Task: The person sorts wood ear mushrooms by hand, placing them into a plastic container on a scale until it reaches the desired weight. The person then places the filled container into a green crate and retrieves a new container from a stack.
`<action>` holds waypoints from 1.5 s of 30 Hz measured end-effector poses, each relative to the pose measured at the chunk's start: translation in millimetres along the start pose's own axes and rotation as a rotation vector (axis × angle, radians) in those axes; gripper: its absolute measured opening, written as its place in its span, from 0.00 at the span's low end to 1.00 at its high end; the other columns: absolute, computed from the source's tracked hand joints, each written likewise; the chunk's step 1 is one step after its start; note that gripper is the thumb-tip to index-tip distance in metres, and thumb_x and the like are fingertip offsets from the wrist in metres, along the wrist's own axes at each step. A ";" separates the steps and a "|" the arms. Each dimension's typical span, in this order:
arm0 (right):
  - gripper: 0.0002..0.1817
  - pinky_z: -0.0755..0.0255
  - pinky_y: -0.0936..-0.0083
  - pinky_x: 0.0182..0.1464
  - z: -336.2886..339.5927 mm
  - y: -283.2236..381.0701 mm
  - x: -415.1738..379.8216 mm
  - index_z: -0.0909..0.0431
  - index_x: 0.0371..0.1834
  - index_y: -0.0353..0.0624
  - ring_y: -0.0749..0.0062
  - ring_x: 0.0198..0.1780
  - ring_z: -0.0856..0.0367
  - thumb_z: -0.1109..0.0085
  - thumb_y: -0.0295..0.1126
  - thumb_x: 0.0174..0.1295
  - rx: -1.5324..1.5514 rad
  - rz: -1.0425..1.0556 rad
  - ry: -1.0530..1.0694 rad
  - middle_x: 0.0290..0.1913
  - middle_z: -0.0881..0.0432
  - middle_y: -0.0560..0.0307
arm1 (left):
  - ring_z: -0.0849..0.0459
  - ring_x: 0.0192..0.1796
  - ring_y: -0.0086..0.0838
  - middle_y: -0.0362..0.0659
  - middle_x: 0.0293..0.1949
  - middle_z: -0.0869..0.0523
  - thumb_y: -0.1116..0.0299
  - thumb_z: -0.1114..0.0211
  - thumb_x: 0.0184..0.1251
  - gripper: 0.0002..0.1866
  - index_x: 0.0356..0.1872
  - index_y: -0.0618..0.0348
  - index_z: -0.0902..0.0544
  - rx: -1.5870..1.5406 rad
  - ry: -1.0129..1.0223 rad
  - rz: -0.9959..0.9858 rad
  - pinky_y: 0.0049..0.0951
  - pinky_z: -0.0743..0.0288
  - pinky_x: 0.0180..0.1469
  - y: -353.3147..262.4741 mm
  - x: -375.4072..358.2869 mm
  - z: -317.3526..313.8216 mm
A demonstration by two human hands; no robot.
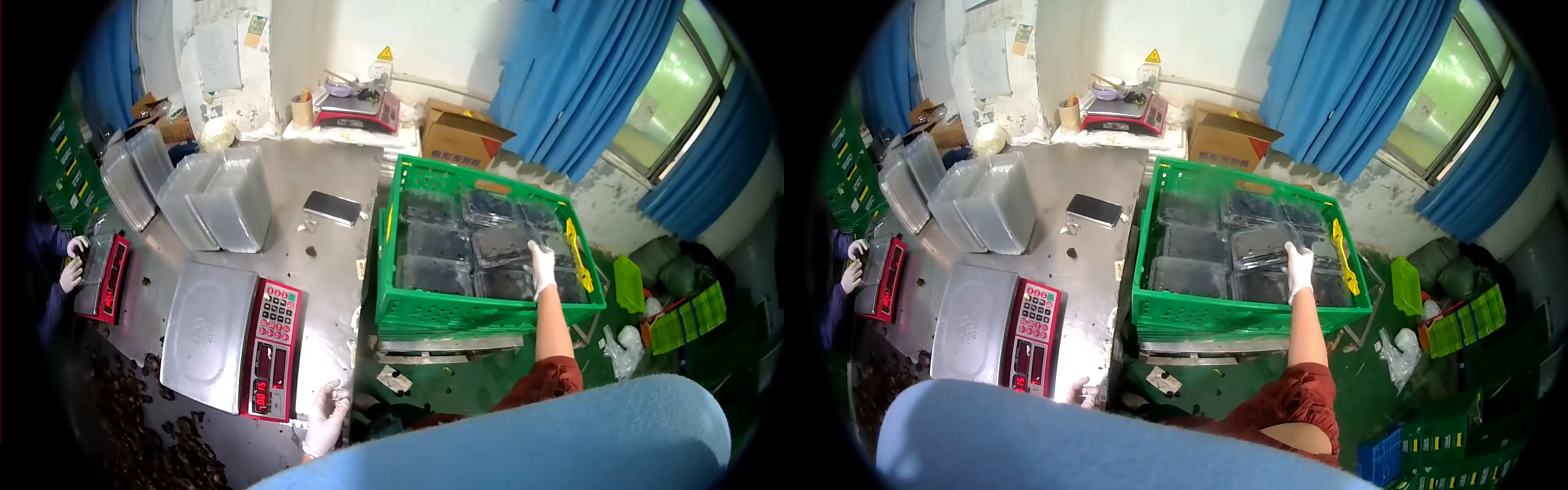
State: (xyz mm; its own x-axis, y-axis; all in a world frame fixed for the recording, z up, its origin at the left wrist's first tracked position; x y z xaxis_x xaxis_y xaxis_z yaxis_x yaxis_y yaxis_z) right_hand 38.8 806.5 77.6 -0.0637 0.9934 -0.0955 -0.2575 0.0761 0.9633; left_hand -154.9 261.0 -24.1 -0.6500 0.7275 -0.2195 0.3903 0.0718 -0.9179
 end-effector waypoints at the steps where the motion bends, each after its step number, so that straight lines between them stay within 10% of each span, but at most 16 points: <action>1: 0.41 0.31 0.56 0.60 4.3 -28.8 34.8 0.39 0.68 0.37 0.50 0.63 0.31 0.32 0.45 0.54 -0.457 0.297 -0.375 0.66 0.35 0.38 | 0.24 0.44 0.19 0.38 0.45 0.21 0.80 0.41 0.69 0.22 0.63 0.64 0.32 -0.030 -0.006 0.030 0.17 0.28 0.49 4.0 -2.3 6.7; 5: 0.44 0.41 0.51 0.67 -35.2 47.0 -29.3 0.40 0.69 0.38 0.39 0.68 0.40 0.33 0.39 0.49 -0.916 0.905 -0.486 0.68 0.39 0.34 | 0.24 0.43 0.19 0.39 0.43 0.21 0.78 0.41 0.69 0.21 0.62 0.64 0.31 -0.016 -0.102 0.098 0.18 0.27 0.47 -0.6 -18.6 14.3; 8: 0.28 0.40 0.54 0.66 -113.7 107.1 -78.6 0.25 0.57 0.44 0.48 0.64 0.33 0.34 0.35 0.49 -0.631 1.284 -0.115 0.59 0.26 0.43 | 0.24 0.40 0.19 0.39 0.42 0.21 0.78 0.41 0.70 0.19 0.61 0.63 0.29 0.053 -0.259 0.144 0.18 0.27 0.45 -13.1 -41.8 15.8; 17: 0.17 0.33 0.58 0.58 -366.7 193.0 -225.1 0.22 0.48 0.46 0.53 0.55 0.27 0.43 0.43 0.61 -0.181 1.630 0.705 0.49 0.23 0.50 | 0.24 0.37 0.18 0.39 0.42 0.20 0.78 0.40 0.69 0.17 0.58 0.61 0.26 -0.083 -0.558 0.020 0.17 0.28 0.41 26.9 -99.9 82.3; 24: 0.21 0.31 0.59 0.60 -487.1 219.0 -284.4 0.22 0.51 0.39 0.46 0.56 0.25 0.44 0.43 0.61 -0.226 1.729 0.818 0.52 0.21 0.41 | 0.25 0.35 0.17 0.38 0.41 0.19 0.78 0.40 0.68 0.16 0.56 0.60 0.25 -0.752 -0.215 -0.416 0.16 0.28 0.38 95.6 -198.6 135.8; 27: 0.18 0.28 0.55 0.53 -539.6 207.1 -298.6 0.19 0.42 0.38 0.44 0.48 0.20 0.47 0.41 0.62 -0.666 1.707 0.846 0.46 0.18 0.40 | 0.25 0.34 0.16 0.36 0.39 0.19 0.77 0.38 0.68 0.15 0.55 0.61 0.24 -0.110 -1.256 -0.188 0.17 0.28 0.39 52.7 -234.4 72.6; 29: 0.19 0.25 0.55 0.43 -564.7 191.1 -293.4 0.15 0.29 0.44 0.47 0.37 0.18 0.53 0.43 0.63 -0.701 1.790 0.769 0.33 0.15 0.44 | 0.23 0.37 0.17 0.36 0.38 0.18 0.76 0.38 0.68 0.14 0.54 0.64 0.23 -0.047 -1.353 -0.077 0.18 0.27 0.42 35.6 -253.1 53.6; 36: 0.19 0.27 0.70 0.40 -638.7 213.8 -223.2 0.18 0.37 0.36 0.70 0.35 0.19 0.31 0.41 0.51 -0.514 1.266 1.029 0.33 0.15 0.53 | 0.18 0.44 0.29 0.48 0.46 0.18 0.67 0.29 0.59 0.25 0.57 0.63 0.24 0.284 -1.557 0.264 0.29 0.21 0.47 60.5 -302.3 6.9; 38: 0.16 0.30 0.74 0.40 -653.0 229.6 -210.5 0.19 0.37 0.36 0.75 0.34 0.26 0.38 0.40 0.61 -0.261 1.254 1.007 0.32 0.18 0.54 | 0.20 0.38 0.29 0.48 0.43 0.21 0.66 0.24 0.52 0.33 0.60 0.59 0.26 0.721 -1.489 0.275 0.29 0.22 0.42 49.8 -293.2 -4.4; 40: 0.16 0.32 0.77 0.41 -604.0 248.3 -259.6 0.21 0.39 0.35 0.78 0.33 0.30 0.42 0.41 0.67 -0.173 1.340 0.953 0.31 0.20 0.59 | 0.20 0.48 0.45 0.55 0.50 0.25 0.57 0.26 0.51 0.41 0.67 0.54 0.34 0.585 -1.380 0.426 0.38 0.23 0.49 47.8 -281.0 -8.1; 45: 0.07 0.28 0.77 0.42 -481.9 185.9 -364.8 0.21 0.38 0.37 0.74 0.37 0.22 0.39 0.30 0.66 0.077 1.418 1.172 0.36 0.17 0.55 | 0.23 0.51 0.49 0.54 0.51 0.27 0.64 0.29 0.54 0.39 0.69 0.50 0.35 0.830 -1.434 0.430 0.41 0.25 0.52 58.8 -261.1 0.2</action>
Point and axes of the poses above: each hand's wrist, its own x-axis towards the middle knuckle, its own z-axis out of the back of the hand, y = z × x, the point moved 3 cm from there along x, towards the middle knuckle
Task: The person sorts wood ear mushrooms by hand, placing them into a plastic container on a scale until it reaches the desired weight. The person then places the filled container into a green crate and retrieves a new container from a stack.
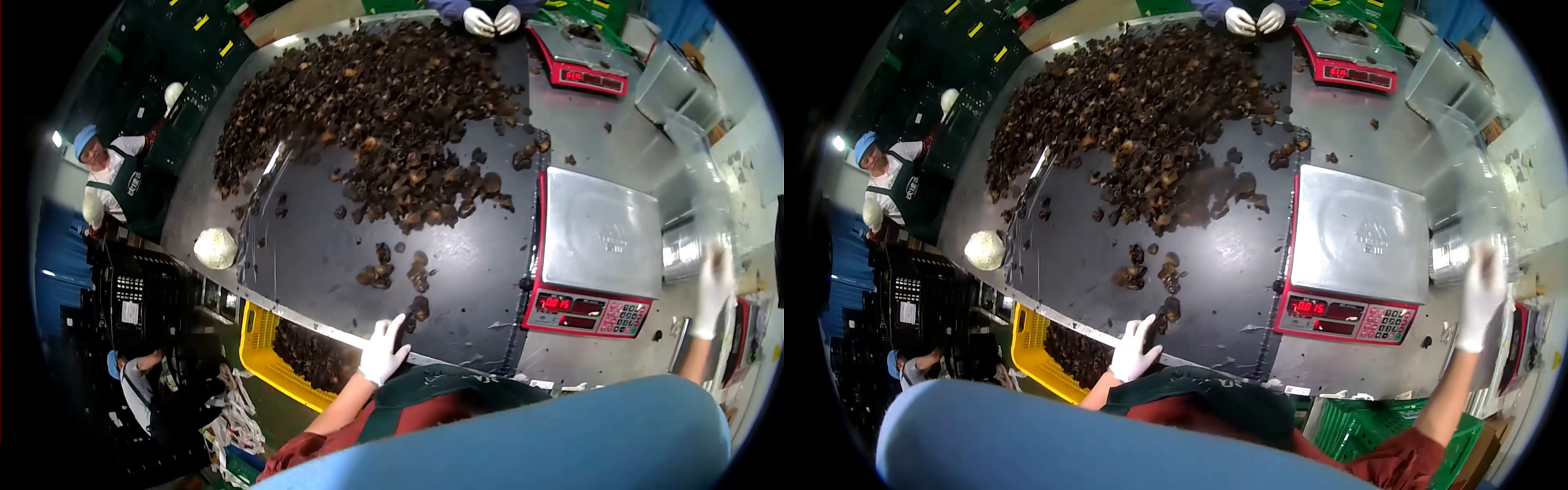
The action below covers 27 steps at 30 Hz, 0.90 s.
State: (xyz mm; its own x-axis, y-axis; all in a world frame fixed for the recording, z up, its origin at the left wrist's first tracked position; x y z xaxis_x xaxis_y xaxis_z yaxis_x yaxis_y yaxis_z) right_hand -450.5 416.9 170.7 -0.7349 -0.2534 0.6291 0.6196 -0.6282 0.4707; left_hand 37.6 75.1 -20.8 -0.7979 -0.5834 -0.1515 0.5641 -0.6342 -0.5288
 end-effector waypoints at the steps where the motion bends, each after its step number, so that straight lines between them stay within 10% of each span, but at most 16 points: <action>1: 0.05 0.27 0.73 0.41 -10.7 12.6 -26.0 0.21 0.37 0.37 0.67 0.35 0.22 0.37 0.27 0.63 -0.136 0.090 0.104 0.34 0.19 0.53 | 0.23 0.49 0.50 0.54 0.50 0.27 0.66 0.31 0.56 0.36 0.68 0.50 0.34 -0.016 -0.009 -0.017 0.40 0.25 0.51 -0.1 3.1 -2.4; 3: 0.06 0.29 0.67 0.39 -38.4 59.0 -72.1 0.21 0.35 0.42 0.60 0.34 0.24 0.34 0.24 0.56 -0.161 0.366 0.102 0.32 0.21 0.54 | 0.20 0.45 0.47 0.51 0.48 0.25 0.67 0.35 0.60 0.26 0.60 0.52 0.28 -0.057 -0.039 0.000 0.39 0.23 0.47 1.8 11.2 -5.6; 8: 0.09 0.31 0.65 0.44 -77.9 89.7 -131.8 0.22 0.36 0.45 0.58 0.40 0.24 0.32 0.25 0.53 -0.190 0.285 0.355 0.33 0.22 0.56 | 0.19 0.41 0.46 0.48 0.41 0.21 0.67 0.37 0.63 0.11 0.46 0.55 0.22 -0.171 -0.187 -0.024 0.37 0.23 0.43 5.8 33.5 0.3; 13: 0.21 0.31 0.64 0.58 -70.5 146.8 -136.2 0.22 0.52 0.43 0.56 0.51 0.24 0.33 0.24 0.52 -0.171 0.160 0.202 0.45 0.21 0.51 | 0.23 0.32 0.21 0.39 0.34 0.22 0.72 0.36 0.66 0.07 0.41 0.60 0.24 -0.690 -0.363 0.148 0.22 0.28 0.35 30.5 56.1 12.3; 17: 0.11 0.25 0.67 0.48 -127.0 226.7 -158.7 0.18 0.41 0.42 0.59 0.41 0.19 0.36 0.22 0.53 0.289 0.222 0.508 0.38 0.16 0.53 | 0.18 0.35 0.27 0.41 0.36 0.21 0.73 0.40 0.68 0.07 0.45 0.57 0.24 -1.531 -0.142 0.488 0.31 0.18 0.44 53.9 68.4 18.5; 27: 0.14 0.24 0.69 0.46 -275.9 308.5 -260.3 0.22 0.48 0.42 0.57 0.41 0.20 0.43 0.28 0.58 0.344 0.411 0.768 0.43 0.20 0.51 | 0.16 0.49 0.41 0.52 0.47 0.18 0.75 0.42 0.65 0.14 0.52 0.63 0.26 -1.850 0.093 0.425 0.39 0.16 0.50 53.7 66.8 38.1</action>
Point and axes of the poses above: each hand's wrist, its own x-axis towards the middle knuckle, its own z-axis out of the back of the hand, y = z × x, the point moved 3 cm from there along x, towards the middle knuckle
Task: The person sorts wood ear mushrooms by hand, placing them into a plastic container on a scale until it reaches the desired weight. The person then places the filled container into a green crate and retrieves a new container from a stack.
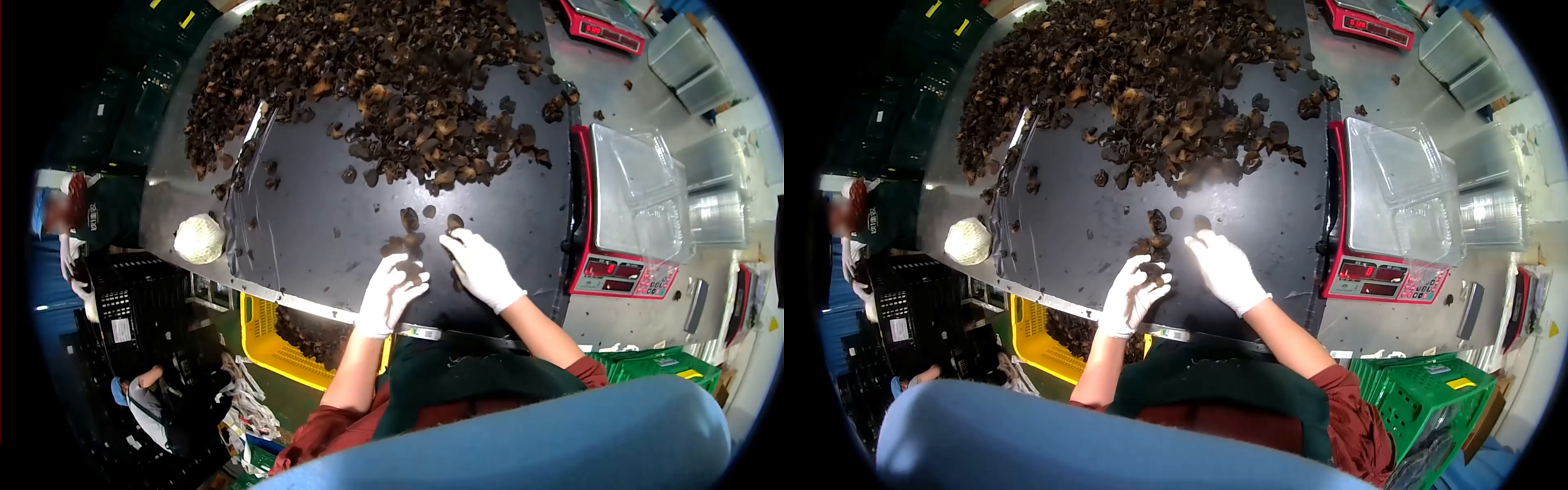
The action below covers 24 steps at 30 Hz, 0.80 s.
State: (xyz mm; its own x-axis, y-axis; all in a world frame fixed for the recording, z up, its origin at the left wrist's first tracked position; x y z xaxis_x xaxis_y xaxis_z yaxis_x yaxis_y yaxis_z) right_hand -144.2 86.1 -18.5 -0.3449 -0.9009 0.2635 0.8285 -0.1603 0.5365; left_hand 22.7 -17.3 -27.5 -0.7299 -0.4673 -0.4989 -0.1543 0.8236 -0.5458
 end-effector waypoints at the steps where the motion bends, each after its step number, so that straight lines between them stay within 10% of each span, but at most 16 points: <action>1: 0.13 0.24 0.70 0.45 -3.6 -7.1 -1.7 0.21 0.47 0.41 0.58 0.40 0.20 0.42 0.27 0.58 0.098 -0.029 -0.051 0.42 0.20 0.51 | 0.16 0.49 0.41 0.52 0.48 0.19 0.75 0.41 0.65 0.15 0.52 0.62 0.26 -0.004 0.030 -0.003 0.41 0.17 0.51 -0.9 0.5 0.4; 3: 0.13 0.23 0.72 0.42 1.5 -20.5 -4.0 0.19 0.47 0.39 0.61 0.36 0.20 0.41 0.25 0.57 0.293 -0.085 -0.149 0.40 0.19 0.50 | 0.18 0.47 0.32 0.43 0.44 0.19 0.74 0.39 0.65 0.16 0.54 0.58 0.26 0.221 -0.020 -0.069 0.32 0.22 0.52 -6.1 3.3 -0.3; 6: 0.13 0.24 0.81 0.39 6.2 -39.3 -18.1 0.19 0.49 0.34 0.78 0.34 0.20 0.40 0.26 0.63 1.054 -0.735 -0.037 0.39 0.16 0.53 | 0.23 0.43 0.18 0.39 0.39 0.18 0.75 0.39 0.67 0.11 0.48 0.62 0.22 0.893 -0.116 -0.322 0.21 0.27 0.48 -26.5 11.1 -16.4; 10: 0.15 0.23 0.82 0.40 14.3 -42.3 -29.6 0.21 0.52 0.31 0.77 0.35 0.20 0.40 0.26 0.64 1.399 -0.906 -0.106 0.41 0.17 0.53 | 0.17 0.44 0.32 0.45 0.38 0.17 0.74 0.39 0.66 0.12 0.50 0.62 0.23 1.055 -0.121 -0.454 0.30 0.24 0.47 -51.0 39.9 -42.6; 11: 0.15 0.23 0.82 0.40 14.2 -43.4 -32.1 0.21 0.53 0.31 0.77 0.35 0.20 0.40 0.26 0.64 1.427 -0.919 -0.108 0.42 0.17 0.53 | 0.20 0.48 0.42 0.49 0.45 0.19 0.70 0.36 0.62 0.19 0.55 0.60 0.24 1.533 -0.025 -0.837 0.36 0.25 0.52 -48.2 58.8 -23.9; 15: 0.12 0.23 0.84 0.41 19.0 -43.8 -34.4 0.21 0.48 0.32 0.77 0.37 0.20 0.41 0.28 0.65 1.615 -0.955 -0.158 0.43 0.17 0.52 | 0.23 0.46 0.45 0.48 0.44 0.22 0.66 0.35 0.55 0.18 0.49 0.55 0.20 1.895 0.058 -0.769 0.41 0.26 0.50 -38.6 84.1 -28.5; 16: 0.08 0.24 0.79 0.44 21.8 -42.6 -34.8 0.18 0.40 0.37 0.72 0.40 0.20 0.36 0.28 0.60 1.563 -0.994 -0.183 0.41 0.17 0.54 | 0.23 0.45 0.43 0.47 0.41 0.22 0.67 0.35 0.54 0.17 0.47 0.54 0.20 1.869 0.072 -0.732 0.40 0.26 0.49 -37.9 87.4 -28.1; 19: 0.07 0.25 0.72 0.46 46.1 -24.6 -23.2 0.17 0.32 0.42 0.67 0.43 0.20 0.31 0.29 0.52 0.457 -0.258 0.020 0.39 0.17 0.56 | 0.22 0.42 0.41 0.44 0.36 0.21 0.72 0.35 0.53 0.12 0.41 0.54 0.20 1.577 0.021 -0.745 0.37 0.26 0.48 -49.4 97.0 -26.6; 24: 0.08 0.30 0.81 0.36 40.7 -55.1 -7.9 0.23 0.37 0.40 0.76 0.30 0.26 0.39 0.22 0.54 0.531 -0.574 -0.271 0.32 0.22 0.58 | 0.22 0.48 0.41 0.47 0.46 0.23 0.76 0.36 0.55 0.16 0.47 0.58 0.21 1.662 0.167 -0.857 0.34 0.25 0.52 -50.0 101.7 -46.8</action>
Point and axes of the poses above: each hand's wrist, its own x-axis towards the middle knuckle, its own z-axis out of the back of the hand, y = z × x, the point moved 3 cm from there along x, towards the middle knuckle
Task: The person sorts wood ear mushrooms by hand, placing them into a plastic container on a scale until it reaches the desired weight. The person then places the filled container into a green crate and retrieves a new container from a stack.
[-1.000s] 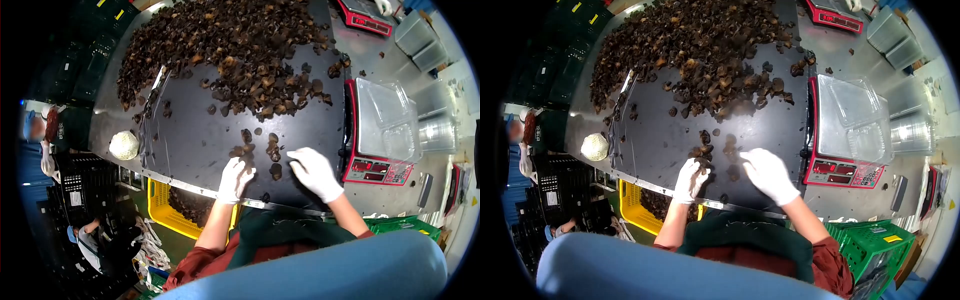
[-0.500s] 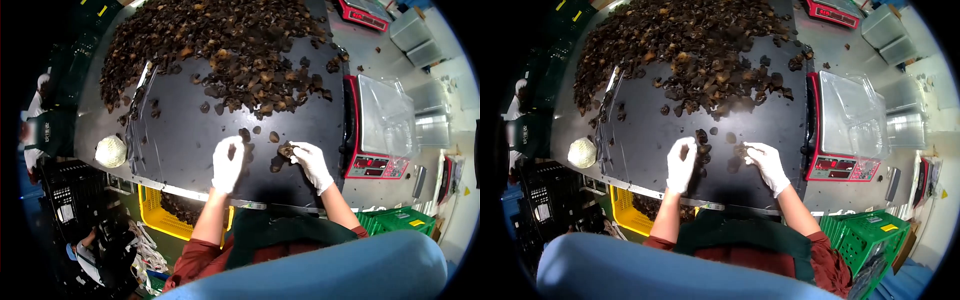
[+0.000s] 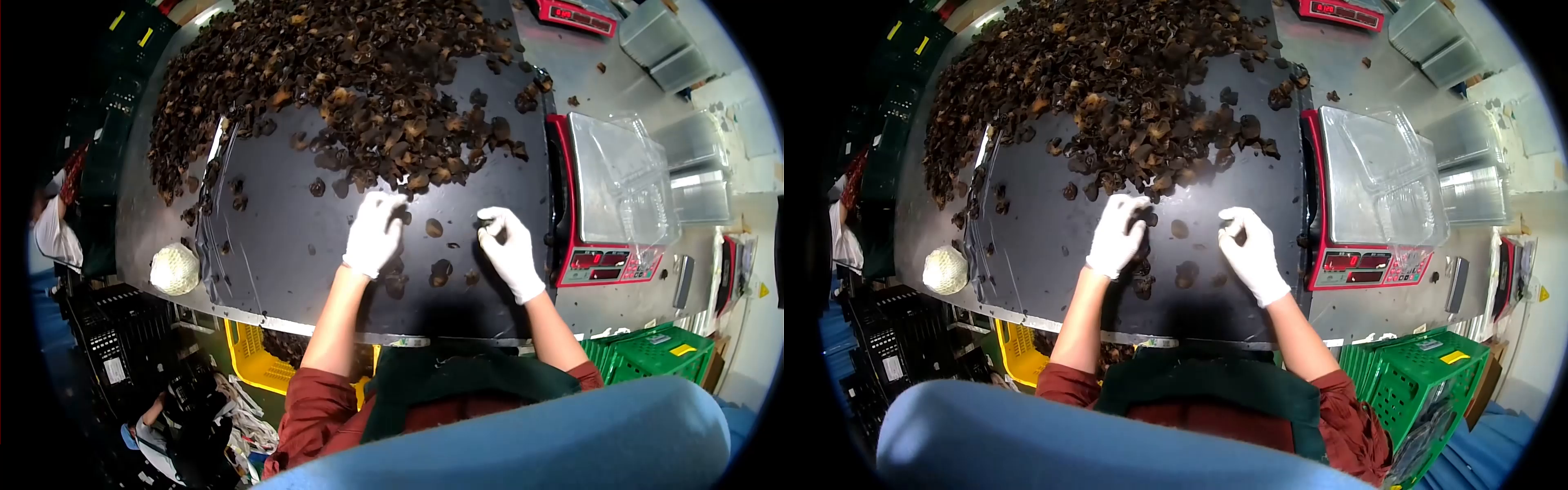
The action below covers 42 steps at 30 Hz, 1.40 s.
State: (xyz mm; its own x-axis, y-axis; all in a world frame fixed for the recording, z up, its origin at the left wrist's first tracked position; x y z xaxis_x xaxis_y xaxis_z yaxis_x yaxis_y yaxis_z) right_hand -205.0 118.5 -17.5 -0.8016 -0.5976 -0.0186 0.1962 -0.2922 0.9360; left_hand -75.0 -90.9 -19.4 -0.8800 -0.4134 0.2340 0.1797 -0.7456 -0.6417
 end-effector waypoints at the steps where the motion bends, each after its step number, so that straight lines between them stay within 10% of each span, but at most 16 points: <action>1: 0.05 0.30 0.80 0.36 -3.4 5.6 6.6 0.24 0.36 0.39 0.76 0.29 0.26 0.42 0.22 0.56 0.016 0.089 0.015 0.29 0.24 0.58 | 0.22 0.50 0.42 0.48 0.48 0.24 0.75 0.36 0.56 0.17 0.48 0.58 0.21 0.041 0.044 -0.042 0.34 0.26 0.53 -6.0 1.5 -5.5; 9: 0.21 0.23 0.64 0.50 -60.5 25.4 19.8 0.27 0.56 0.44 0.52 0.48 0.20 0.42 0.41 0.62 -0.496 0.227 0.398 0.54 0.25 0.46 | 0.18 0.38 0.32 0.44 0.38 0.16 0.73 0.38 0.65 0.07 0.42 0.62 0.20 -0.336 -0.038 0.235 0.29 0.24 0.42 23.6 -4.9 -6.9; 11: 0.17 0.24 0.63 0.51 -70.6 3.0 21.9 0.25 0.51 0.42 0.52 0.47 0.20 0.43 0.37 0.61 -0.563 0.244 0.440 0.51 0.24 0.45 | 0.17 0.38 0.33 0.45 0.39 0.16 0.71 0.39 0.67 0.07 0.42 0.62 0.19 -1.122 -0.068 0.716 0.28 0.22 0.39 38.2 -14.0 3.0; 14: 0.11 0.25 0.68 0.48 -60.0 -5.0 30.3 0.23 0.44 0.39 0.54 0.42 0.19 0.45 0.27 0.59 -0.177 0.232 0.347 0.41 0.20 0.46 | 0.17 0.34 0.34 0.50 0.40 0.15 0.66 0.40 0.70 0.10 0.43 0.62 0.19 -1.814 -0.194 0.737 0.28 0.17 0.31 43.1 -33.7 26.6; 22: 0.18 0.21 0.67 0.40 -36.9 35.7 -32.8 0.24 0.46 0.46 0.57 0.38 0.17 0.35 0.38 0.54 -0.612 0.424 0.615 0.40 0.18 0.53 | 0.27 0.30 0.17 0.37 0.32 0.19 0.76 0.37 0.64 0.12 0.49 0.62 0.18 -0.566 -0.102 0.682 0.21 0.29 0.33 39.6 -77.2 48.5; 29: 0.11 0.23 0.71 0.38 -37.5 14.7 -20.9 0.18 0.40 0.44 0.62 0.35 0.17 0.40 0.39 0.62 -0.310 0.231 0.372 0.39 0.15 0.55 | 0.19 0.38 0.38 0.45 0.34 0.21 0.70 0.34 0.59 0.18 0.52 0.51 0.18 0.244 0.027 0.266 0.31 0.24 0.43 21.7 -67.4 20.1; 32: 0.15 0.39 0.87 0.26 -26.9 -1.7 -19.2 0.21 0.42 0.45 0.84 0.26 0.33 0.39 0.45 0.65 0.636 -0.645 0.455 0.33 0.21 0.65 | 0.18 0.40 0.37 0.45 0.37 0.19 0.71 0.35 0.60 0.18 0.53 0.52 0.19 0.034 -0.056 0.372 0.29 0.23 0.45 15.4 -65.3 23.4; 42: 0.12 0.36 0.85 0.26 -19.9 12.0 -39.7 0.24 0.48 0.43 0.83 0.27 0.29 0.42 0.38 0.68 1.071 -0.778 0.621 0.35 0.22 0.62 | 0.22 0.42 0.24 0.42 0.40 0.17 0.69 0.34 0.64 0.26 0.63 0.62 0.25 -0.701 0.202 0.496 0.23 0.28 0.52 -77.2 -57.2 -4.2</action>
State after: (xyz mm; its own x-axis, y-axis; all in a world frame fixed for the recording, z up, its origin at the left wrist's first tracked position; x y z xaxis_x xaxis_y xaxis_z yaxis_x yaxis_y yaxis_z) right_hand -159.6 123.9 -12.5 -0.0849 -0.8520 -0.5166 -0.8910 -0.1672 0.4221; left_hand -40.4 -7.5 13.7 -0.8453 -0.4543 -0.2813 0.3084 0.0151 -0.9511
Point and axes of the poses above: each hand's wrist, its own x-axis towards the middle knuckle, its own z-axis out of the back of the hand, y = z × x, the point moved 3 cm from there along x, towards the middle knuckle
